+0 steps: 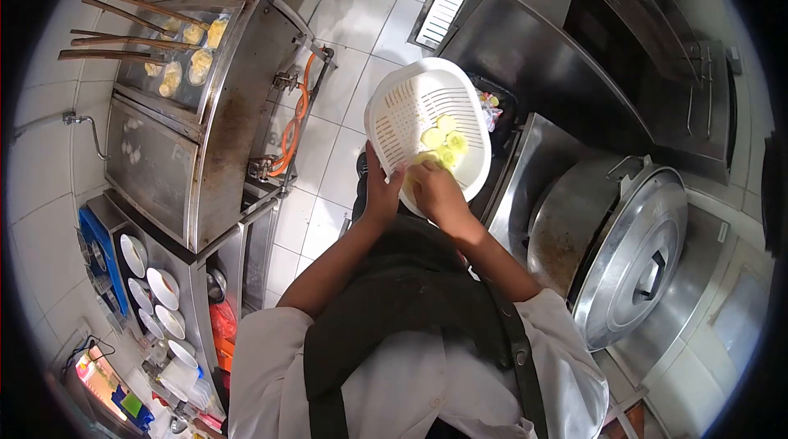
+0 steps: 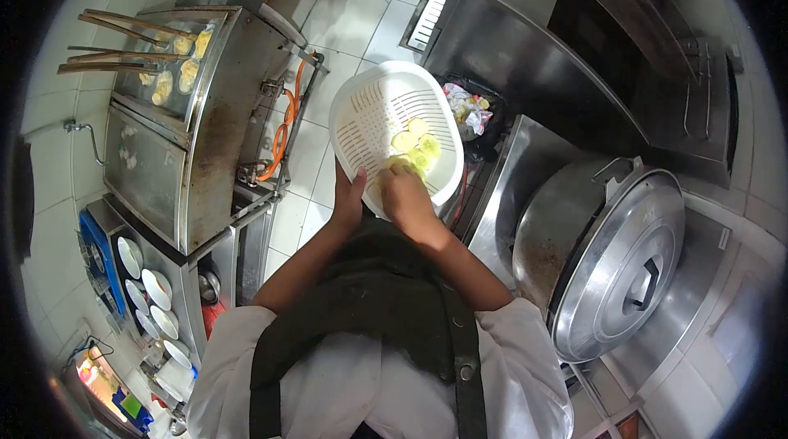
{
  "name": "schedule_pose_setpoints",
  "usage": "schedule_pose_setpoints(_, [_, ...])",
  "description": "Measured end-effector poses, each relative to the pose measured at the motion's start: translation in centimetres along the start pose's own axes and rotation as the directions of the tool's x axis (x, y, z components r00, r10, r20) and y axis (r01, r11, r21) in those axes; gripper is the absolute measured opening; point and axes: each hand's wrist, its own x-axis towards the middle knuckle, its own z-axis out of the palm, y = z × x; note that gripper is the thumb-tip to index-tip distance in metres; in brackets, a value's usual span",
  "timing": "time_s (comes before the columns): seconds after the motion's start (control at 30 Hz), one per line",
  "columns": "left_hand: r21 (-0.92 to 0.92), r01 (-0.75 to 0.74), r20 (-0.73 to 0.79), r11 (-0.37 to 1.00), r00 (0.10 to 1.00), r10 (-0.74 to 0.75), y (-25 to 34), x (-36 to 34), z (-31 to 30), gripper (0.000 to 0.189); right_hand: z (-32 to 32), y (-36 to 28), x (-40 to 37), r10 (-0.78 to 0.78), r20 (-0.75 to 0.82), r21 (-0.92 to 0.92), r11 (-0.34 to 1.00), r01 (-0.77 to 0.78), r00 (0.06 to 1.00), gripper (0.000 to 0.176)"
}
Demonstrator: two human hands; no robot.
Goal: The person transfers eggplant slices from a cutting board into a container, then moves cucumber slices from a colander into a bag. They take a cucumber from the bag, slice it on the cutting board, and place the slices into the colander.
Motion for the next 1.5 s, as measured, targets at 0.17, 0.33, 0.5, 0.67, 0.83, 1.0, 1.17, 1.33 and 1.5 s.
schedule_pose_setpoints(0.17, [-0.088, 0.065, -0.002, 0.994, 0.998, -0.066, 0.3, -0.2, -0.1, 0.069, -0.5, 0.8, -1.1, -0.021, 0.224, 0.122, 0.993, -0.006, 0.974, 0.016])
schedule_pose_setpoints(0.33, [-0.106, 0.080, -0.017, 0.991, 0.996, -0.083, 0.5, -0.3, -0.3, 0.059, -3.2, -0.5, -0.5, 0.020, 0.477, 0.223, 0.964, -0.143, 0.879, 0.025])
schedule_pose_setpoints(0.5, [-0.123, 0.093, -0.009, 0.988, 0.995, -0.095, 0.5, -0.3, -0.3, 0.057, -4.5, 0.1, 0.2, -0.020, 0.551, 0.355, 0.910, -0.213, 0.834, 0.033])
schedule_pose_setpoints(0.67, [-0.120, 0.075, -0.019, 0.990, 0.997, -0.078, -0.4, 0.1, -0.6, 0.057, -8.1, 2.6, -0.8, 0.131, 0.365, 0.465, 0.832, -0.303, 0.922, 0.028])
schedule_pose_setpoints(0.83, [-0.174, 0.112, 0.033, 0.978, 0.994, -0.108, 0.1, -0.1, -1.2, 0.058, -14.0, 4.6, -0.3, 0.188, -0.255, 0.156, 0.976, -0.152, 0.948, 0.039])
schedule_pose_setpoints(1.0, [-0.075, 0.077, 0.036, 0.994, 0.997, -0.074, 0.5, -0.4, -1.0, 0.065, -12.7, 1.7, 1.3, -0.018, -0.227, -0.103, 0.995, -0.006, 0.974, 0.045])
schedule_pose_setpoints(1.17, [-0.040, 0.048, 0.032, 0.998, 0.998, -0.047, 0.6, -0.6, -0.1, 0.074, -4.4, 3.1, 3.3, 0.115, -0.103, -0.276, 0.951, -0.139, 0.988, 0.037])
schedule_pose_setpoints(1.33, [0.020, 0.016, 0.008, 1.000, 1.000, -0.016, 0.2, -0.9, -0.4, 0.075, -3.3, 4.5, 3.3, 0.044, -0.095, -0.317, 0.946, -0.072, 0.995, 0.028])
schedule_pose_setpoints(1.5, [-0.079, 0.037, -0.013, 0.996, 0.999, -0.038, 0.5, -0.7, -0.6, 0.069, -6.6, 2.9, 2.1, 0.073, -0.202, -0.173, 0.979, -0.109, 0.977, 0.018])
